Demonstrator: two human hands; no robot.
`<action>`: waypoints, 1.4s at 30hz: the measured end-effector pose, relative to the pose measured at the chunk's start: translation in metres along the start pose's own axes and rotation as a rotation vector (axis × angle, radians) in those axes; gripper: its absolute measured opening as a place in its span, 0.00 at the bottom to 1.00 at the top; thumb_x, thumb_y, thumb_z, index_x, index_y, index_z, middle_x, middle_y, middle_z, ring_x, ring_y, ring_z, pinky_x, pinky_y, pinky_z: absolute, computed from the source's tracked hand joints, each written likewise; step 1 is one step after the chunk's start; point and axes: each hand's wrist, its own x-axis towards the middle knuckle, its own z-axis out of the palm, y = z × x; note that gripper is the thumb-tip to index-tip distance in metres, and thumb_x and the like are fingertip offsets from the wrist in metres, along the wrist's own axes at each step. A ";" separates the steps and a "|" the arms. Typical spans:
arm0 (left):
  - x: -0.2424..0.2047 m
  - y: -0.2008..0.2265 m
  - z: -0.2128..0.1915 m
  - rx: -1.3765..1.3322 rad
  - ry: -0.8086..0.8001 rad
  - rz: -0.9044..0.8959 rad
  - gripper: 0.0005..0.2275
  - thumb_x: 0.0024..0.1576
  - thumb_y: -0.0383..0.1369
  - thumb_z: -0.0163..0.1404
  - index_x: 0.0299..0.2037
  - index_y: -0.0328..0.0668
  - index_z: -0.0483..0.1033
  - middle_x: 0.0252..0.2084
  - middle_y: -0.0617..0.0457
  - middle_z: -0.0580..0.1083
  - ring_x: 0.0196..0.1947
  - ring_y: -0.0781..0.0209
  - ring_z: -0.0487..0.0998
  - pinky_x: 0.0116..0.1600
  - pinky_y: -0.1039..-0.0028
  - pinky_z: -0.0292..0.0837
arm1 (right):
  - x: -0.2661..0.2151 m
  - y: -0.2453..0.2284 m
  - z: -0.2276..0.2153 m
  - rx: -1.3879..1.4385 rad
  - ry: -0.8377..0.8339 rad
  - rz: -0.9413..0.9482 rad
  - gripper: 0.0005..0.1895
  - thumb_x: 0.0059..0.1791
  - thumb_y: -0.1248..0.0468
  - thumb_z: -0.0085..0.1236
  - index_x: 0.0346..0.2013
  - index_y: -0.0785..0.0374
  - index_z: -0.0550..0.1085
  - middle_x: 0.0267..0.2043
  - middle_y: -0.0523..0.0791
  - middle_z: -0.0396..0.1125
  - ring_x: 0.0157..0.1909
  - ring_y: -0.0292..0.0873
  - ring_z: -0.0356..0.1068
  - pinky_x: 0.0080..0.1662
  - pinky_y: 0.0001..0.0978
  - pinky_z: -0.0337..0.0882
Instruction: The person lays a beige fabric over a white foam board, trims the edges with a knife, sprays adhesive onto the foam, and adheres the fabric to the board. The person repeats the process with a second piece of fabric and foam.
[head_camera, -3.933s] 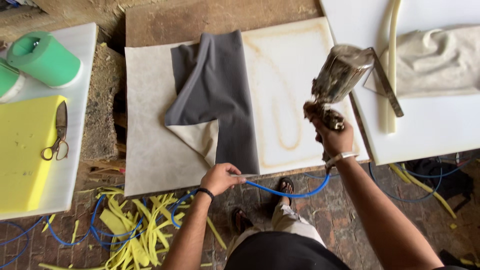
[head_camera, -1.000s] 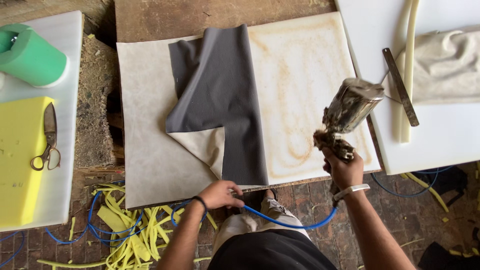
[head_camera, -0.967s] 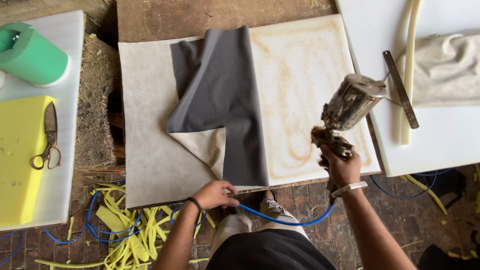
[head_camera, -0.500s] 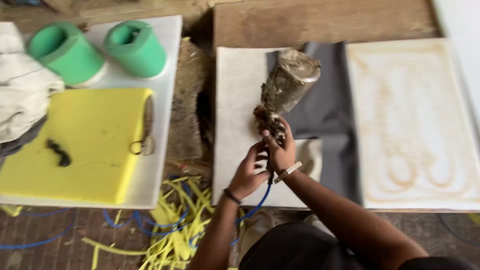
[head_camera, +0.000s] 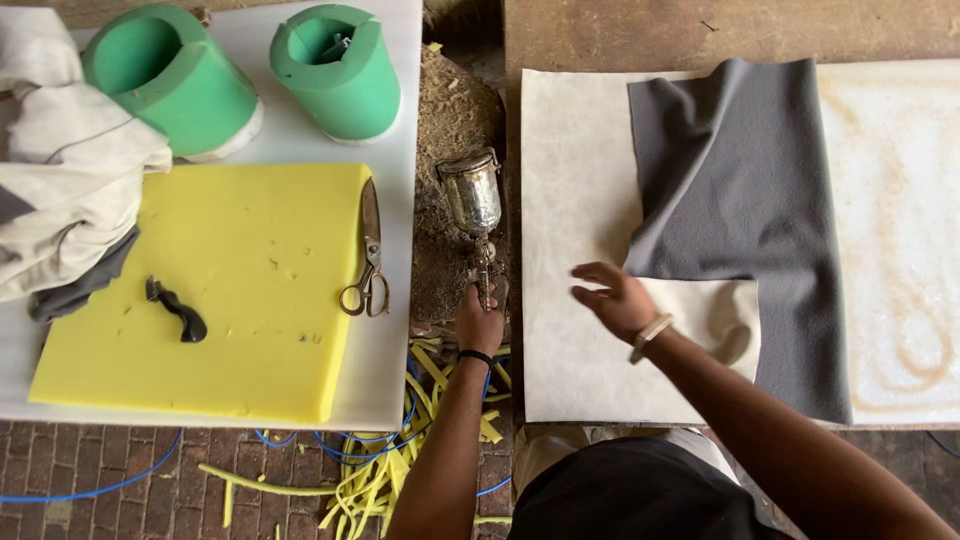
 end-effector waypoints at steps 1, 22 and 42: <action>0.004 -0.002 0.004 -0.024 -0.013 0.004 0.14 0.58 0.23 0.42 0.52 0.41 0.72 0.42 0.42 0.76 0.34 0.47 0.77 0.38 0.55 0.68 | -0.003 0.013 -0.008 -0.070 0.091 -0.055 0.20 0.51 0.55 0.59 0.56 0.56 0.75 0.63 0.47 0.69 0.60 0.49 0.72 0.58 0.42 0.74; -0.005 0.026 -0.001 0.333 -0.098 -0.053 0.23 0.54 0.32 0.53 0.61 0.38 0.70 0.54 0.39 0.77 0.53 0.43 0.80 0.58 0.55 0.76 | -0.062 0.134 -0.082 0.482 0.634 0.572 0.36 0.46 0.63 0.65 0.67 0.62 0.61 0.58 0.54 0.67 0.52 0.51 0.73 0.46 0.44 0.79; -0.070 0.063 0.148 0.514 -0.035 0.831 0.29 0.52 0.37 0.58 0.65 0.43 0.64 0.68 0.40 0.65 0.70 0.40 0.63 0.69 0.50 0.61 | -0.244 0.122 -0.178 -0.328 1.108 -0.472 0.07 0.52 0.71 0.65 0.44 0.58 0.82 0.43 0.46 0.74 0.43 0.40 0.76 0.42 0.27 0.79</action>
